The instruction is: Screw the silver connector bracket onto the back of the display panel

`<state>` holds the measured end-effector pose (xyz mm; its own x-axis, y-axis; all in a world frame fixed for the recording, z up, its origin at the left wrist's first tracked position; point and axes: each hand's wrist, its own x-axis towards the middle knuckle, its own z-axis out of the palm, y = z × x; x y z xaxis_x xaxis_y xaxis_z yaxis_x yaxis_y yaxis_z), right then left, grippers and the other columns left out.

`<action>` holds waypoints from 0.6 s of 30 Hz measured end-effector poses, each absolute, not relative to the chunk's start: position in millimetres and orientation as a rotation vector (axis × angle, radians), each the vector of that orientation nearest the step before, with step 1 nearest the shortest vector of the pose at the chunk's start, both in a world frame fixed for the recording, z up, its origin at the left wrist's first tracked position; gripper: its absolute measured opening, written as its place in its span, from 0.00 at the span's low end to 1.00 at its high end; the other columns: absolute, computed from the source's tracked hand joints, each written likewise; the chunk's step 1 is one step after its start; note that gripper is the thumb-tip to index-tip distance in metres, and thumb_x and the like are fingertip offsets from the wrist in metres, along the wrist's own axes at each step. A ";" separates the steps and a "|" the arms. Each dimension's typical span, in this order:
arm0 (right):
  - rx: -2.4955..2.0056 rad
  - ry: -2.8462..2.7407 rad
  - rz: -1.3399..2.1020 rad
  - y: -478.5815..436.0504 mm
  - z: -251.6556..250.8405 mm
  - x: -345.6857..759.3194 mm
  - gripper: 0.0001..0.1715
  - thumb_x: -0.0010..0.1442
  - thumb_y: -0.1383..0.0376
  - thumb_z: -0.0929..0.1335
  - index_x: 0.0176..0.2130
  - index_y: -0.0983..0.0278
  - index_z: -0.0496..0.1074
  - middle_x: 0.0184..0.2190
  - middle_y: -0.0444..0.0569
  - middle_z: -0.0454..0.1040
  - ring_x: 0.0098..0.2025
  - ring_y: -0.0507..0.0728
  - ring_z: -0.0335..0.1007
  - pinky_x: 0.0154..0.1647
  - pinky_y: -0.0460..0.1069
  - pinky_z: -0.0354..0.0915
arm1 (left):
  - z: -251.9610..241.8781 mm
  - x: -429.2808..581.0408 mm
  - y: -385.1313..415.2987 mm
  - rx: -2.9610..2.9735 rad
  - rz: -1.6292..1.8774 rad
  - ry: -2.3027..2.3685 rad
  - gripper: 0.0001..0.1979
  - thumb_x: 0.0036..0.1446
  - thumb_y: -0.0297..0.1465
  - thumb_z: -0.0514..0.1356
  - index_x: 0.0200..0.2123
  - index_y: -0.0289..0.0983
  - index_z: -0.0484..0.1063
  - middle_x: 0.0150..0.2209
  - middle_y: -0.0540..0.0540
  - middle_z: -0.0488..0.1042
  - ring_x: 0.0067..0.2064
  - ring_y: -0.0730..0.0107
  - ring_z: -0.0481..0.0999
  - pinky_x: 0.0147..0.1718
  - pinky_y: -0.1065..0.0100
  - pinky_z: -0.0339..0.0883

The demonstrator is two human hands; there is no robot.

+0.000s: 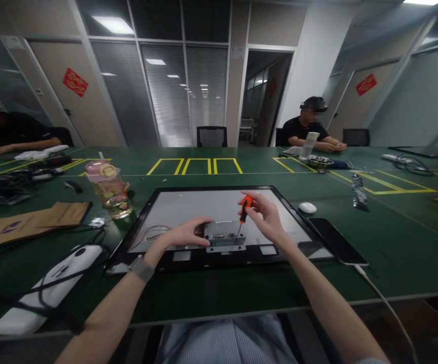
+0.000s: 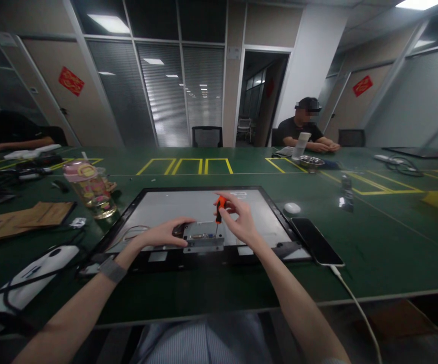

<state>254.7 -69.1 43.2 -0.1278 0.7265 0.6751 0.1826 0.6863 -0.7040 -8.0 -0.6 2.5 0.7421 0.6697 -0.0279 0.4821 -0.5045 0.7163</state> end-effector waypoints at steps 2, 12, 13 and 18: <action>-0.733 -1.509 0.543 -69.5 42.7 251.1 0.20 0.60 0.63 0.65 0.53 0.58 0.66 0.38 0.48 0.72 0.33 0.54 0.76 0.33 0.52 0.75 | 1.3 -8.6 0.2 2.210 0.331 0.863 0.37 0.47 0.44 0.66 0.59 0.42 0.60 0.60 0.44 0.63 0.59 0.56 0.63 0.58 0.59 0.57; -0.806 -1.285 0.754 -64.1 24.0 226.3 0.22 0.55 0.57 0.70 0.49 0.57 0.67 0.38 0.45 0.68 0.34 0.55 0.77 0.31 0.51 0.78 | 1.9 -6.7 -1.1 2.223 0.342 0.846 0.37 0.47 0.43 0.66 0.59 0.40 0.60 0.60 0.42 0.63 0.59 0.55 0.63 0.58 0.59 0.57; -0.812 -1.284 0.763 -63.8 22.6 225.5 0.22 0.55 0.57 0.70 0.49 0.58 0.67 0.38 0.45 0.68 0.35 0.56 0.77 0.31 0.51 0.78 | 2.3 -6.3 -1.4 2.222 0.339 0.849 0.37 0.47 0.43 0.66 0.59 0.40 0.60 0.60 0.42 0.63 0.59 0.55 0.63 0.58 0.59 0.57; -0.831 -1.267 0.795 -63.2 19.7 223.5 0.23 0.54 0.56 0.71 0.48 0.58 0.67 0.38 0.44 0.67 0.35 0.55 0.76 0.33 0.52 0.78 | 2.3 -5.5 -1.6 2.222 0.345 0.852 0.38 0.46 0.43 0.66 0.59 0.39 0.61 0.60 0.43 0.63 0.59 0.55 0.63 0.57 0.60 0.57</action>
